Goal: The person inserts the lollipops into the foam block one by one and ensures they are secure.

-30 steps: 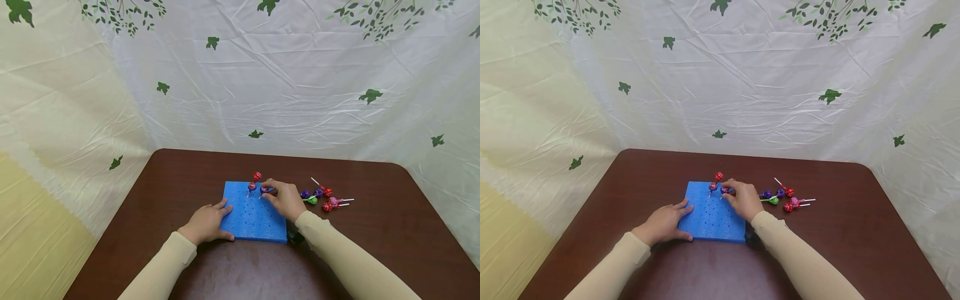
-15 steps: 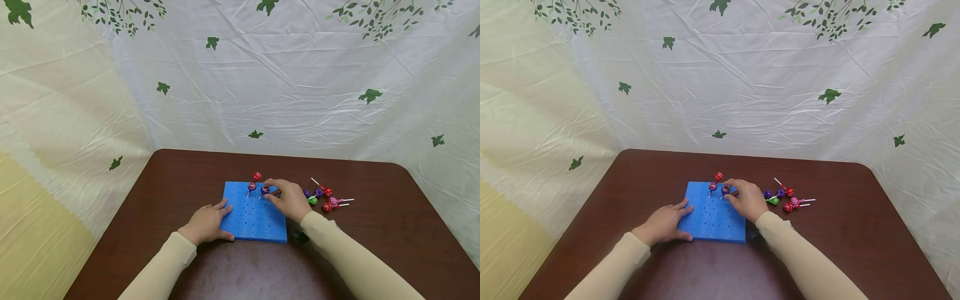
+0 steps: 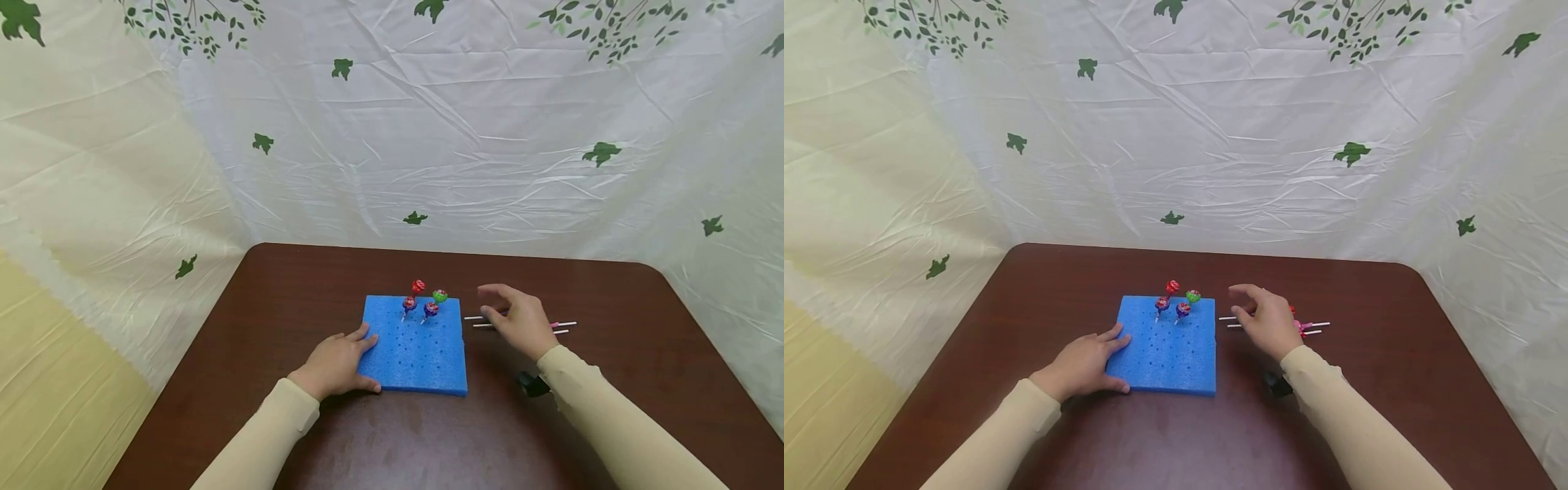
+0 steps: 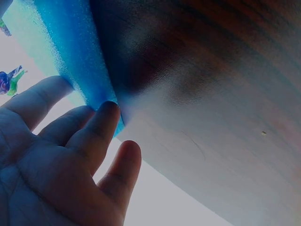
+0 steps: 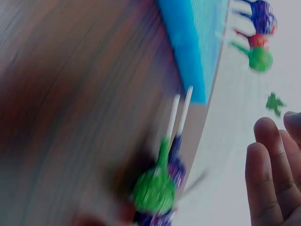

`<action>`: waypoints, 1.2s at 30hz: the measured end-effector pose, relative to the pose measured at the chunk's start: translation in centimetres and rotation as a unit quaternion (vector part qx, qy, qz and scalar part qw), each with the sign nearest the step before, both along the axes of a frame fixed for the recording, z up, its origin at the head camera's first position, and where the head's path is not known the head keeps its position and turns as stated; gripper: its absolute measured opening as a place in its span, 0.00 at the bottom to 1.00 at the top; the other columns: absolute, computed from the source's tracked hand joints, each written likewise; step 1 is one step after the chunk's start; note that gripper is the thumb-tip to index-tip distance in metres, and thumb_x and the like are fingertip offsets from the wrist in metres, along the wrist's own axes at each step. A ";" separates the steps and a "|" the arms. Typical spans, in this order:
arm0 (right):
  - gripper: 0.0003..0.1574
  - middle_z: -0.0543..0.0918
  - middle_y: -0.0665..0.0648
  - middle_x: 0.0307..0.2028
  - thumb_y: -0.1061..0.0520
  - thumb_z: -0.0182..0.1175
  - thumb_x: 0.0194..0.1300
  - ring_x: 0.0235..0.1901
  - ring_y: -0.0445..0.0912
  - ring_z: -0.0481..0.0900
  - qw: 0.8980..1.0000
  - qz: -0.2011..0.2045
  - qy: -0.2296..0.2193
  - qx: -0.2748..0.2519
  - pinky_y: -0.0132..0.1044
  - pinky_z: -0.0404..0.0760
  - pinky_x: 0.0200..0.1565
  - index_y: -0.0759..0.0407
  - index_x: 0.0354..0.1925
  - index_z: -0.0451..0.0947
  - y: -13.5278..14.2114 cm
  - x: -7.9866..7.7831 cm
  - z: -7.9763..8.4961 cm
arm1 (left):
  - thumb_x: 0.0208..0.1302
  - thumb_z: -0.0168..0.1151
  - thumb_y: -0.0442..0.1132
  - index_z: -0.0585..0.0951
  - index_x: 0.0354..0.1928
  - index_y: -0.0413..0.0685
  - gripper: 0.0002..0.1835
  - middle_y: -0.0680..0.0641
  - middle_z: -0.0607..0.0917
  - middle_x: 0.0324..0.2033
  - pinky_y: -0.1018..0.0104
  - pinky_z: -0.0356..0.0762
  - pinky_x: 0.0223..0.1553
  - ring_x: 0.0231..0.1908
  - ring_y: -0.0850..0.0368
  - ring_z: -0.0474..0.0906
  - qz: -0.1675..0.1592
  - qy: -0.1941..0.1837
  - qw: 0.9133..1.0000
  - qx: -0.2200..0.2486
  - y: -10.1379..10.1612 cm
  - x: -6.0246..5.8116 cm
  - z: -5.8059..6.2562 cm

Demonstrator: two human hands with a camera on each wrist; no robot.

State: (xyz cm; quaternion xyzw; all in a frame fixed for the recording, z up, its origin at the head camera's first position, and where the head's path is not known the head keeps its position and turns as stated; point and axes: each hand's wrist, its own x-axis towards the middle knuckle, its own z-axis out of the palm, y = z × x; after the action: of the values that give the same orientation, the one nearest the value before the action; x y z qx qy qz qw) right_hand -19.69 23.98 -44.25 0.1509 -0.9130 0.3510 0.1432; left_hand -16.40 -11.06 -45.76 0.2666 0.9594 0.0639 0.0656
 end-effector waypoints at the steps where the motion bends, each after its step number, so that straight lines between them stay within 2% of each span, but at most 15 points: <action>1: 0.24 0.86 0.58 0.46 0.64 0.68 0.64 0.34 0.48 0.85 1.000 -0.004 0.000 0.001 0.37 0.79 0.25 0.57 0.58 0.79 0.5 0.0 0.0 | 0.51 0.71 0.68 0.71 0.71 0.47 0.50 0.40 0.65 0.72 0.47 0.64 0.66 0.67 0.46 0.69 0.000 -0.001 1.000 0.000 0.0 0.0 0.0; 6: 0.24 0.87 0.59 0.45 0.65 0.67 0.64 0.34 0.50 0.85 1.000 -0.020 0.010 0.007 0.36 0.75 0.22 0.56 0.58 0.79 2.5 0.2 0.1 | 0.51 0.71 0.68 0.71 0.71 0.47 0.50 0.39 0.66 0.72 0.47 0.64 0.66 0.67 0.47 0.69 0.001 -0.002 1.000 0.002 -0.1 0.1 0.1; 13: 0.22 0.87 0.59 0.43 0.64 0.66 0.65 0.37 0.53 0.86 0.999 -0.043 0.003 0.021 0.36 0.81 0.30 0.58 0.58 0.80 4.5 0.6 -0.1 | 0.51 0.71 0.68 0.71 0.71 0.47 0.50 0.39 0.66 0.71 0.47 0.64 0.66 0.67 0.46 0.69 -0.001 -0.004 1.000 0.001 -0.1 0.2 0.2; 20: 0.21 0.87 0.60 0.40 0.62 0.65 0.67 0.34 0.53 0.85 0.998 -0.056 -0.014 0.018 0.35 0.79 0.24 0.59 0.58 0.79 6.4 1.0 -0.3 | 0.51 0.71 0.68 0.71 0.71 0.47 0.50 0.39 0.66 0.71 0.47 0.65 0.66 0.66 0.45 0.70 0.002 -0.001 1.000 0.002 0.0 0.1 0.2; 24: 0.21 0.87 0.60 0.40 0.60 0.65 0.67 0.35 0.53 0.85 0.996 -0.066 -0.035 0.044 0.39 0.79 0.27 0.59 0.58 0.79 7.6 1.5 -0.6 | 0.50 0.71 0.68 0.71 0.71 0.47 0.50 0.39 0.66 0.71 0.47 0.65 0.65 0.66 0.45 0.70 0.005 -0.003 1.000 0.002 0.0 0.1 0.2; 30: 0.21 0.88 0.59 0.39 0.59 0.67 0.65 0.37 0.53 0.86 0.992 -0.063 -0.064 0.090 0.51 0.81 0.36 0.59 0.56 0.80 8.9 2.2 -1.2 | 0.50 0.71 0.68 0.71 0.71 0.48 0.50 0.40 0.65 0.72 0.47 0.66 0.65 0.65 0.43 0.70 0.007 -0.004 1.000 -0.001 0.1 0.0 0.2; 36: 0.23 0.87 0.60 0.41 0.56 0.71 0.60 0.37 0.54 0.86 0.987 -0.042 -0.064 0.139 0.54 0.81 0.33 0.59 0.54 0.82 9.1 2.3 -1.9 | 0.51 0.71 0.67 0.71 0.71 0.47 0.50 0.39 0.65 0.72 0.47 0.65 0.65 0.65 0.43 0.70 0.004 -0.006 1.000 0.002 0.1 0.1 0.2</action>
State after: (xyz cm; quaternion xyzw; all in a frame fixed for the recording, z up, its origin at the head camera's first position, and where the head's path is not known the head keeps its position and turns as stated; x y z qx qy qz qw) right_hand -17.35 33.05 -46.19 0.1078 -0.9658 0.2230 0.0763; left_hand -16.30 -10.94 -45.53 0.2623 0.9600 0.0681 0.0706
